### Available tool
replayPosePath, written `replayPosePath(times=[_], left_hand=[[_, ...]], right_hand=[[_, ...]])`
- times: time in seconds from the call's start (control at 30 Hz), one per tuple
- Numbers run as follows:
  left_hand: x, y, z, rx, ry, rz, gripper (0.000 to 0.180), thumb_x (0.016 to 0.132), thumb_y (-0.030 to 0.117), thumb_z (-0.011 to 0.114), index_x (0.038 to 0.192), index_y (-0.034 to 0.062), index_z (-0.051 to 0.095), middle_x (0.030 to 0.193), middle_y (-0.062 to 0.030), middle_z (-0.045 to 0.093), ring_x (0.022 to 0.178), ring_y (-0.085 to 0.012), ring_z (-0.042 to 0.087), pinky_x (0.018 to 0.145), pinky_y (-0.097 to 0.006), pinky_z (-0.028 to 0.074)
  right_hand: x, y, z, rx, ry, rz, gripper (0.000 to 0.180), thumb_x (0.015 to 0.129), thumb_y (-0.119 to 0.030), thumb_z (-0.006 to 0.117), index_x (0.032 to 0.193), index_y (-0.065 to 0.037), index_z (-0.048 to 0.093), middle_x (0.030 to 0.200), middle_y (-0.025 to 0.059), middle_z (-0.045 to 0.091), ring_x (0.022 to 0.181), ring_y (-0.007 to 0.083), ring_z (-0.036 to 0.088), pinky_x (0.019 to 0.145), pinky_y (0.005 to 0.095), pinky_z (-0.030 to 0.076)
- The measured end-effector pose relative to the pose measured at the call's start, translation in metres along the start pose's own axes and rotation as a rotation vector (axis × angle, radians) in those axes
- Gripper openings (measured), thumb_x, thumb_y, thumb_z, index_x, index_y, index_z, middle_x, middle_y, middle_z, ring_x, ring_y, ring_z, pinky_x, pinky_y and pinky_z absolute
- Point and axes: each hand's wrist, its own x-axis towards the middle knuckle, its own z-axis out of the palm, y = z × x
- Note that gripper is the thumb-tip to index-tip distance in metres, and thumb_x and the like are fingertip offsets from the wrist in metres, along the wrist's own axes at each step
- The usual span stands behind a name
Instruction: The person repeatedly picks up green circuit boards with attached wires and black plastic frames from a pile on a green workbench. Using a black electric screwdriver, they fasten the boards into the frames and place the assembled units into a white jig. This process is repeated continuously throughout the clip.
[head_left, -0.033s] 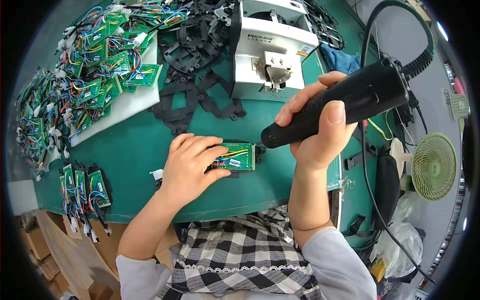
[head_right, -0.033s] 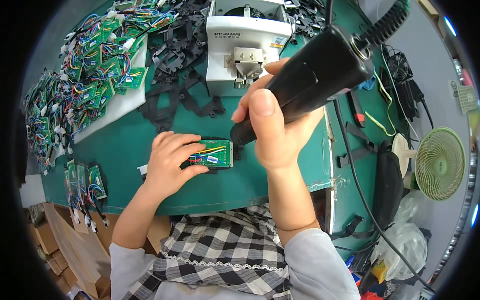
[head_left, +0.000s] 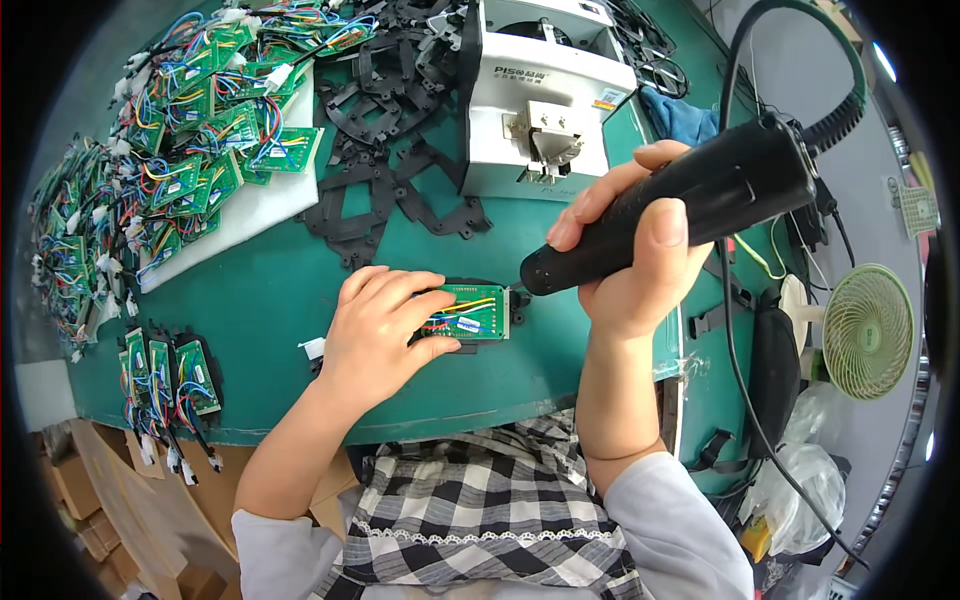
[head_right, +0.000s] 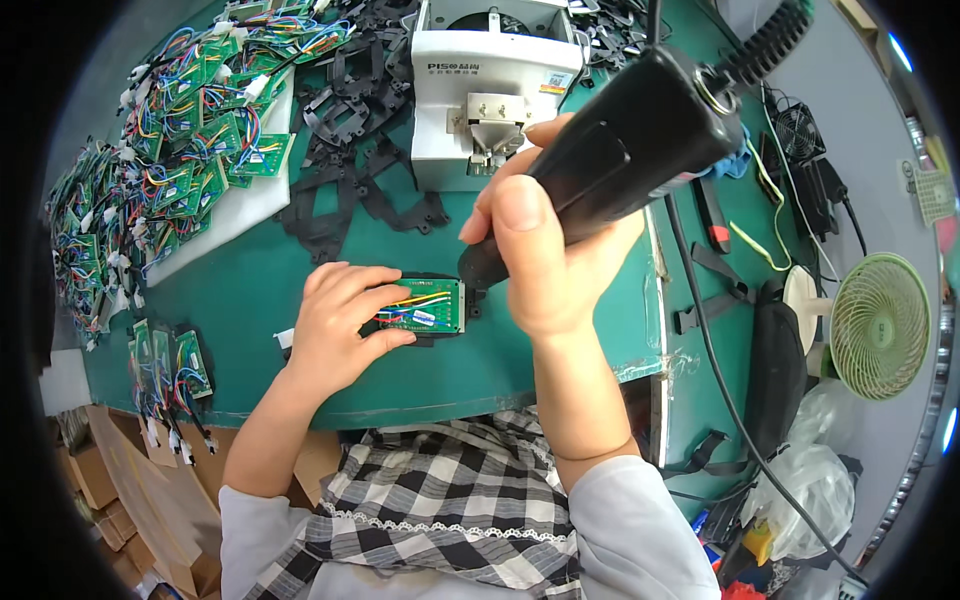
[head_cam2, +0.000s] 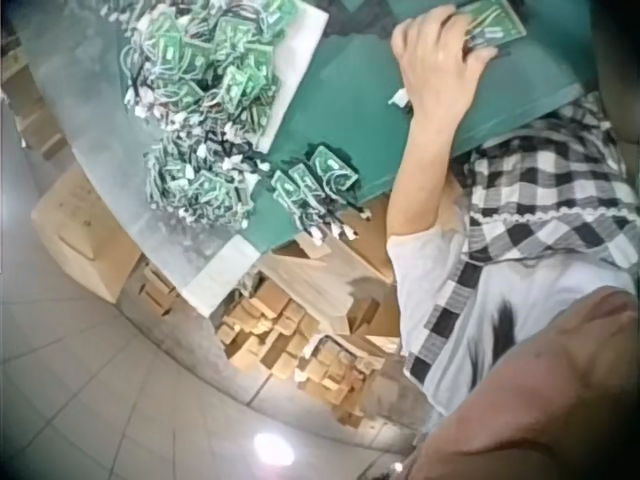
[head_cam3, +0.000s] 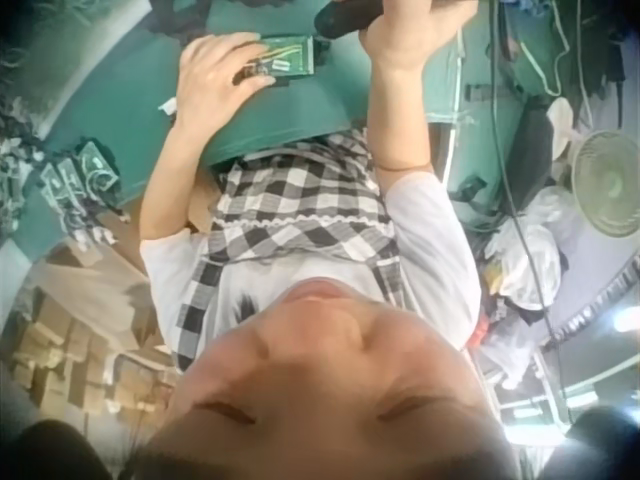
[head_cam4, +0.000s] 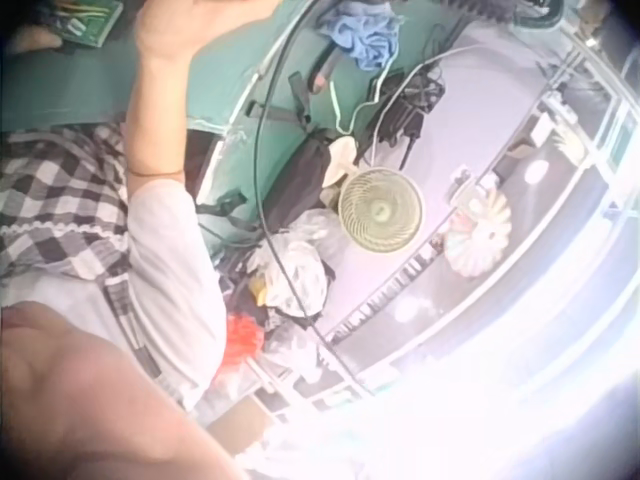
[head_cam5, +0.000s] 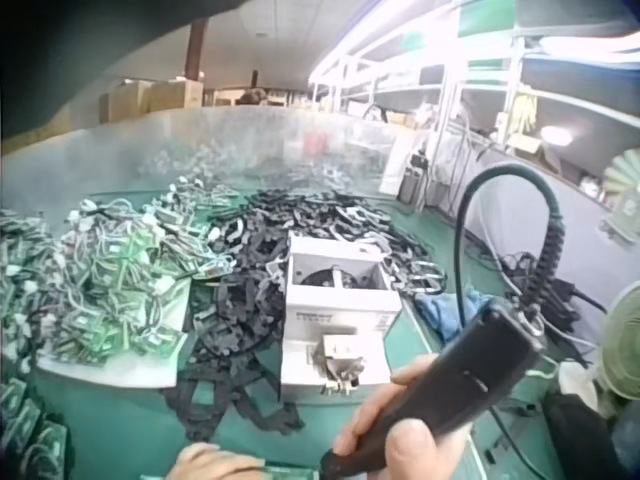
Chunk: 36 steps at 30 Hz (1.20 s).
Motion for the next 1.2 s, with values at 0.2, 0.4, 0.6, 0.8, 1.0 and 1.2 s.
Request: replayPosePath(times=[0.2, 0.4, 0.6, 0.8, 1.0, 1.2], left_hand=[[0.0, -0.001, 0.003, -0.042, 0.011, -0.004, 0.042, 0.062, 0.025, 0.081, 0.098, 0.0063, 0.067, 0.11, -0.0062, 0.064, 0.102, -0.0286, 0.058, 0.093, -0.043, 0.043], [0.0, 0.001, 0.002, -0.073, -0.005, -0.025, 0.042, 0.063, 0.023, 0.08, 0.099, 0.0058, 0.067, 0.111, -0.0067, 0.063, 0.101, -0.0283, 0.058, 0.091, -0.042, 0.044], [-0.004, 0.004, 0.005, -0.066, -0.008, -0.072, 0.041, 0.065, 0.024, 0.08, 0.1, 0.0058, 0.067, 0.113, -0.0071, 0.063, 0.1, -0.0273, 0.058, 0.09, -0.041, 0.044], [-0.006, 0.004, 0.004, -0.065, -0.011, -0.087, 0.042, 0.065, 0.026, 0.079, 0.1, 0.0068, 0.067, 0.113, -0.0066, 0.062, 0.1, -0.0274, 0.057, 0.091, -0.042, 0.043], [0.003, 0.01, 0.003, 0.083, 0.106, -0.142, 0.054, 0.06, 0.033, 0.082, 0.102, 0.0081, 0.06, 0.105, -0.007, 0.06, 0.099, -0.0292, 0.055, 0.09, -0.042, 0.039], [0.001, 0.006, 0.002, 0.19, 0.08, -0.139, 0.056, 0.058, 0.04, 0.082, 0.1, 0.0098, 0.059, 0.102, -0.0054, 0.059, 0.099, -0.0262, 0.054, 0.091, -0.04, 0.036]], right_hand=[[-0.003, 0.003, 0.0, -0.078, -0.068, 0.03, 0.055, 0.084, -0.042, 0.065, 0.11, 0.003, 0.044, 0.066, 0.0145, 0.056, 0.047, 0.0204, 0.056, 0.043, 0.031, 0.049], [-0.01, 0.008, 0.003, -0.143, -0.103, 0.013, 0.062, 0.083, -0.048, 0.066, 0.11, 0.003, 0.044, 0.065, 0.014, 0.055, 0.046, 0.0195, 0.055, 0.043, 0.0307, 0.05], [-0.015, 0.008, 0.002, -0.081, -0.14, 0.027, 0.067, 0.081, -0.054, 0.066, 0.107, 0.002, 0.041, 0.064, 0.0134, 0.054, 0.046, 0.0189, 0.054, 0.043, 0.0309, 0.05], [0.002, 0.008, -0.005, -0.195, -0.165, -0.02, 0.064, 0.087, -0.055, 0.056, 0.111, 0.001, 0.04, 0.063, 0.0137, 0.054, 0.045, 0.0201, 0.054, 0.043, 0.0305, 0.048], [0.074, -0.015, -0.005, -0.264, 0.078, -0.347, 0.062, 0.089, -0.055, 0.052, 0.109, 0.004, 0.042, 0.066, 0.0145, 0.056, 0.048, 0.0235, 0.056, 0.047, 0.0361, 0.05], [0.083, -0.005, 0.008, -0.263, -0.067, -0.439, 0.06, 0.088, -0.046, 0.059, 0.104, 0.009, 0.042, 0.059, 0.0161, 0.056, 0.043, 0.0222, 0.057, 0.042, 0.031, 0.049]])
